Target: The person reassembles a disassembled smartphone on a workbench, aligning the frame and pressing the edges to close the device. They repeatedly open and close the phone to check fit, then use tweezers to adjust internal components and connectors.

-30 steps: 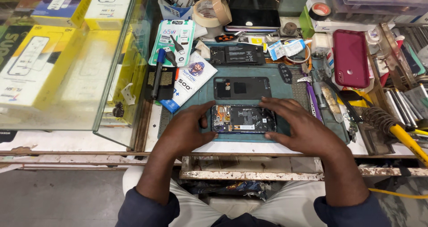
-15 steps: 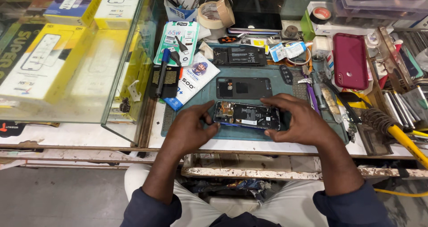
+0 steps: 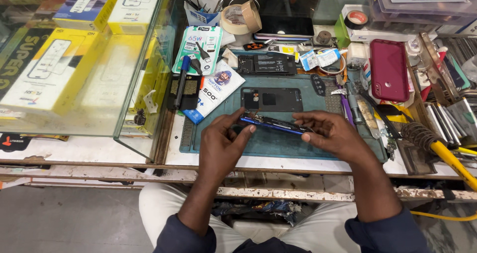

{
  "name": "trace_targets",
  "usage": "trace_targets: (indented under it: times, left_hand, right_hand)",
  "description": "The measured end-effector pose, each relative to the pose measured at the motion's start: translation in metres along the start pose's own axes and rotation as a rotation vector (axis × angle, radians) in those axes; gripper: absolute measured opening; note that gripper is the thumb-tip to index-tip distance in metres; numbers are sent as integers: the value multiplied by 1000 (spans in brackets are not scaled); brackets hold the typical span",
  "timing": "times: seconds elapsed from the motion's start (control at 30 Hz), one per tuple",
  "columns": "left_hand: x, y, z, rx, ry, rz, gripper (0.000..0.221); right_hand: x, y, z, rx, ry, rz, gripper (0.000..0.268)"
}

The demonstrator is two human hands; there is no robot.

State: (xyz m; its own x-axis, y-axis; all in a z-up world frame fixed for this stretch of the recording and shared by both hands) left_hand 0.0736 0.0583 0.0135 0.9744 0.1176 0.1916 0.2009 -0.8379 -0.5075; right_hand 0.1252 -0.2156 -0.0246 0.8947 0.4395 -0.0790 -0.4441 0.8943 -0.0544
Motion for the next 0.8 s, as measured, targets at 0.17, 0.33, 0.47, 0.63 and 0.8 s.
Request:
trace_targets:
  times: [0.17, 0.33, 0.47, 0.63, 0.8]
  left_hand:
    - [-3, 0, -14, -151, 92, -116, 52]
    - [-4, 2, -23, -177, 120, -139, 58]
    - [-6, 4, -24, -155, 103, -135, 59]
    - [-8, 11, -22, -262, 39, -99, 64]
    - [-10, 15, -23, -298, -26, -79, 63]
  right_hand:
    - [-8, 7, -8, 120, -30, 22, 68]
    - [-8, 13, -13, 189, -45, 38, 73]
    - [-10, 11, -14, 160, -63, 12, 71]
    - [-10, 10, -15, 137, -48, -23, 70]
    - [-12, 12, -14, 136, -54, -33, 68]
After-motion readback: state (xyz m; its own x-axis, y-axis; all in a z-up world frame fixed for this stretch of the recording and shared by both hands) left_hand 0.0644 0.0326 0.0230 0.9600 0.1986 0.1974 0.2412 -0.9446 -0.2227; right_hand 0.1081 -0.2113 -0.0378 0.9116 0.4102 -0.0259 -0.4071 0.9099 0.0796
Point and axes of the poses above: each hand's wrist, its own x-axis towards the middle knuckle, its own y-axis out of the palm, z = x × y, the point moved 6 cm from there along x, towards the middle knuckle, and after that the axes turned 8 degrees about x, right-handed, at the moved point
